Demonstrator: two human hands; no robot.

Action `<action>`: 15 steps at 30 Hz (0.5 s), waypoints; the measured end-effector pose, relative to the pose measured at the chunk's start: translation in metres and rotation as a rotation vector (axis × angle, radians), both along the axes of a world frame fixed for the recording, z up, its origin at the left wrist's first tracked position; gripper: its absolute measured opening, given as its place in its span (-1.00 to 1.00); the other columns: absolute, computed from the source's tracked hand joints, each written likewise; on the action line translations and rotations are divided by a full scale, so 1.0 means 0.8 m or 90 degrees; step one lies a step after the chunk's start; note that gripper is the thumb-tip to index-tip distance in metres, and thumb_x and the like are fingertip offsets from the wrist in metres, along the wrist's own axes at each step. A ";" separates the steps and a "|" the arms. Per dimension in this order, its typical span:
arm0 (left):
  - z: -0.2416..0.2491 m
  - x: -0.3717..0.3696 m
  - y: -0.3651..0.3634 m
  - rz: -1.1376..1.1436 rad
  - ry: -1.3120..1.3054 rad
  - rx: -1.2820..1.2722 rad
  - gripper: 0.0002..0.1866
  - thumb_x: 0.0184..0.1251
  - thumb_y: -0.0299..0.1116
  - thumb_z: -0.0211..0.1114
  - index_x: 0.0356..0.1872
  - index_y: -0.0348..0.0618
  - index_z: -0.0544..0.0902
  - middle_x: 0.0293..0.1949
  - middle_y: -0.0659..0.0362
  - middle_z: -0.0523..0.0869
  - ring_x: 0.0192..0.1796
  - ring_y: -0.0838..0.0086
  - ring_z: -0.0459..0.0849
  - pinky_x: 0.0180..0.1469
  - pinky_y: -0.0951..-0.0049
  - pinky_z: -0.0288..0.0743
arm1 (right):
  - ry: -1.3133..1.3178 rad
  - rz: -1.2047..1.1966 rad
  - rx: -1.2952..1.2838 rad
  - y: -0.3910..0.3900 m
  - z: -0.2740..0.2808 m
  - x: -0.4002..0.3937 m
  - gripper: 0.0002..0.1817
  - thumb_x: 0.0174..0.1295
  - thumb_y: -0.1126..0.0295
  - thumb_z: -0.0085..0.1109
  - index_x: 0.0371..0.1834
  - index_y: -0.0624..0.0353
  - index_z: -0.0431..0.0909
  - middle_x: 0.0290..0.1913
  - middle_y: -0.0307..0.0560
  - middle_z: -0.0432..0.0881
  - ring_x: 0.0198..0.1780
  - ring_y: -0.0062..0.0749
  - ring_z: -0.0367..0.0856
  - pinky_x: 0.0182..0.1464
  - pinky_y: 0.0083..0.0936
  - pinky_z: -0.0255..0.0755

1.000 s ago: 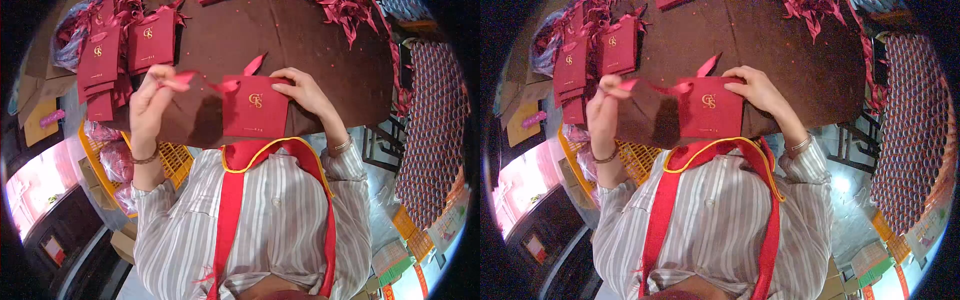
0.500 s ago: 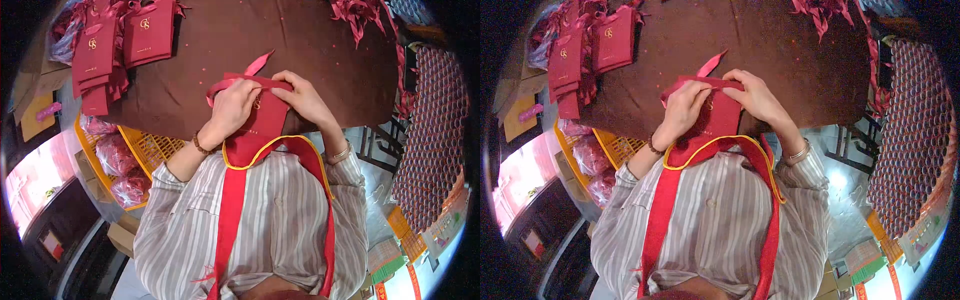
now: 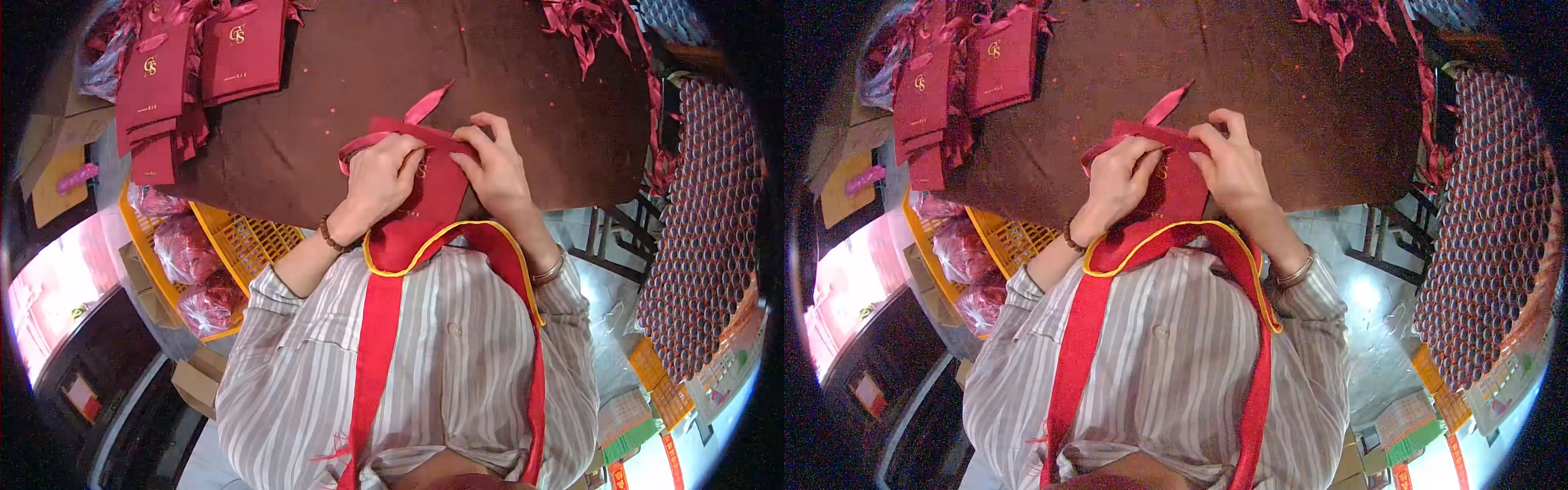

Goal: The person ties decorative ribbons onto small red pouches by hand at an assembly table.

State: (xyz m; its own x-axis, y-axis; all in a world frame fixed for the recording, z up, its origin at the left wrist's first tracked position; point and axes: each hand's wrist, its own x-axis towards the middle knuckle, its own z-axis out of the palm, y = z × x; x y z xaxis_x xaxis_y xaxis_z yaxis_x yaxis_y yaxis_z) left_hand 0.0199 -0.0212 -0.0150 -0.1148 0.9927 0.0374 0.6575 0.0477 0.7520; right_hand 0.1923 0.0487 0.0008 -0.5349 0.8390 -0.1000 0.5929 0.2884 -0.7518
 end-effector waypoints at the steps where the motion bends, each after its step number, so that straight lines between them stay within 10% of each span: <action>1: -0.002 0.000 -0.001 0.001 -0.001 0.000 -0.87 0.20 -0.41 0.20 -0.27 -0.19 0.63 -0.33 0.01 0.66 -0.25 0.16 0.65 -0.23 0.31 0.51 | 0.018 0.000 0.034 -0.001 -0.001 0.000 -0.76 0.09 0.40 0.20 -0.14 0.09 0.52 0.09 0.02 0.37 0.01 -0.03 0.51 -0.03 -0.27 0.45; 11: -0.013 0.005 -0.009 -0.002 -0.012 0.085 -0.87 0.19 -0.43 0.24 -0.26 -0.22 0.62 -0.34 0.01 0.67 -0.30 0.19 0.67 -0.27 0.34 0.52 | 0.008 0.095 -0.019 0.021 -0.014 0.010 -0.80 0.16 0.40 0.16 -0.26 0.35 0.53 0.00 0.00 0.43 -0.09 -0.27 0.53 -0.14 -0.48 0.45; 15: -0.009 0.010 -0.009 0.040 -0.020 0.089 -0.88 0.18 -0.44 0.26 -0.27 -0.21 0.63 -0.34 0.01 0.68 -0.29 0.21 0.68 -0.27 0.37 0.53 | 0.113 0.055 -0.408 0.035 -0.006 0.007 -0.76 0.29 0.34 0.05 -0.26 0.35 0.56 -0.09 -0.24 0.39 -0.16 -0.60 0.48 -0.30 -0.69 0.44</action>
State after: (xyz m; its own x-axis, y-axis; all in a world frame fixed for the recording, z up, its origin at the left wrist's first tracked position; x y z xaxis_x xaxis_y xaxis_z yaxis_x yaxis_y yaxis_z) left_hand 0.0282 -0.0285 -0.0224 -0.1800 0.9690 0.1693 0.6320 -0.0180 0.7748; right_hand 0.1982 0.0766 -0.0037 -0.6515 0.5964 -0.4689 0.4396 -0.2070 -0.8740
